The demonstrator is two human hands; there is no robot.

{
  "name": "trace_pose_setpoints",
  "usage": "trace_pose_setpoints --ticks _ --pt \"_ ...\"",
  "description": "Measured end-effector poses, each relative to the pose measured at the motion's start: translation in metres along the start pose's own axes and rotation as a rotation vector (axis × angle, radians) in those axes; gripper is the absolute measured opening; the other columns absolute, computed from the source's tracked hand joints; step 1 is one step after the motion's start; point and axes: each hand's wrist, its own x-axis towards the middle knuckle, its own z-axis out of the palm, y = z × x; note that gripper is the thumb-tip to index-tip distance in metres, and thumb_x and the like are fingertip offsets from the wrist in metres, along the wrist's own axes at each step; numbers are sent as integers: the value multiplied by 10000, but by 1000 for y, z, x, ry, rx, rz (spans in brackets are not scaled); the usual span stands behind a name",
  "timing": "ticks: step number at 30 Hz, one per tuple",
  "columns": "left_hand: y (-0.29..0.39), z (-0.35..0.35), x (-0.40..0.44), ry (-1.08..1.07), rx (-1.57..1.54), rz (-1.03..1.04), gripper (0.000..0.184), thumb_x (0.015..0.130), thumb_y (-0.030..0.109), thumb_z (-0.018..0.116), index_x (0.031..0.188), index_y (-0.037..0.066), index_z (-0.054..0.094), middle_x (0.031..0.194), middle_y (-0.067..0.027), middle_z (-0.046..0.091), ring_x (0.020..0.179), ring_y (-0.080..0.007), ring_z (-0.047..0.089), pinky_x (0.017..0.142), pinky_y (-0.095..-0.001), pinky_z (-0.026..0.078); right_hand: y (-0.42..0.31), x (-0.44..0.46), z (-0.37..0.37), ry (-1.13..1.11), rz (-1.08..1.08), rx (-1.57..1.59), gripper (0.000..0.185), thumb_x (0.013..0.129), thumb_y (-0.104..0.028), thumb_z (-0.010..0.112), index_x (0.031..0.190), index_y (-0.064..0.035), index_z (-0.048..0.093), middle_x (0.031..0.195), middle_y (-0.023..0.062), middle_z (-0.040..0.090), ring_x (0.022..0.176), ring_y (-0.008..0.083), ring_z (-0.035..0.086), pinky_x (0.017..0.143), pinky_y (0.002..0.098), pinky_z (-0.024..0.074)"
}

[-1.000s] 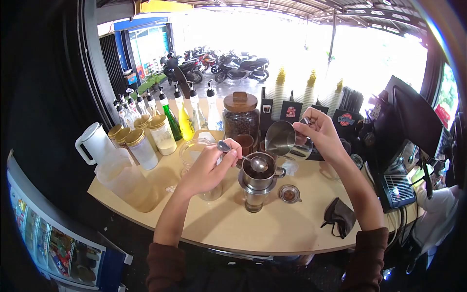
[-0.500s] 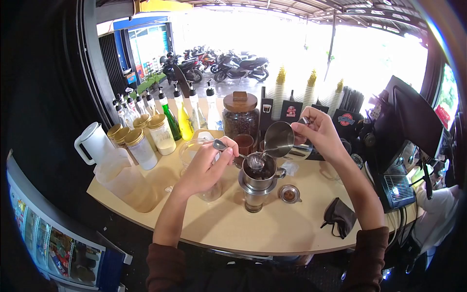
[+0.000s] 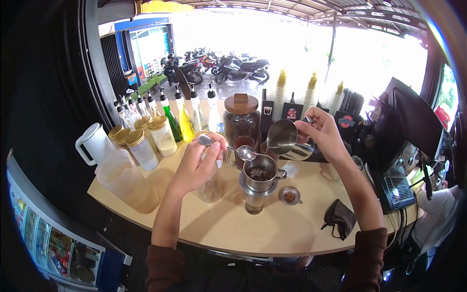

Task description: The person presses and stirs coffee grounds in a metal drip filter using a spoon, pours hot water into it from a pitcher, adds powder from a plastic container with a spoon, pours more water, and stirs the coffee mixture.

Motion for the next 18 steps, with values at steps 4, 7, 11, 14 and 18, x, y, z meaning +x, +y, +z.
trace_pose_setpoints --ticks 4,7,11,14,18 --pt "-3 -2 -2 23 -39 13 205 983 140 437 896 6 565 727 -22 536 694 -92 517 637 -257 428 -14 -2 5 21 0 -81 182 886 -77 675 836 -59 501 710 -54 486 637 -5 450 564 182 386" --pt "-2 -5 -5 24 -38 3 198 984 132 437 897 4 560 740 -22 530 691 -89 505 632 -254 420 -16 -2 9 12 13 -6 186 879 -97 689 844 -62 509 710 -61 473 647 -12 422 571 171 366" --pt "1 -6 -8 33 -72 -6 193 986 119 429 897 0 551 750 -20 516 688 -86 488 632 -249 409 -10 1 12 -5 -1 8 196 888 -84 671 809 -49 496 692 -52 484 621 -9 446 541 176 370" --pt "0 -6 -10 40 -71 3 192 987 111 421 897 -2 547 741 -17 506 695 -87 485 638 -249 406 -8 1 18 -4 -6 68 215 889 -84 668 781 -39 487 679 -48 487 596 -10 442 510 173 351" --pt "1 -8 -11 38 -60 11 190 987 110 421 892 -2 543 741 -18 501 697 -88 478 638 -249 403 -3 3 20 -5 -53 44 217 884 -79 673 782 -43 485 679 -51 484 602 -14 438 510 161 352"
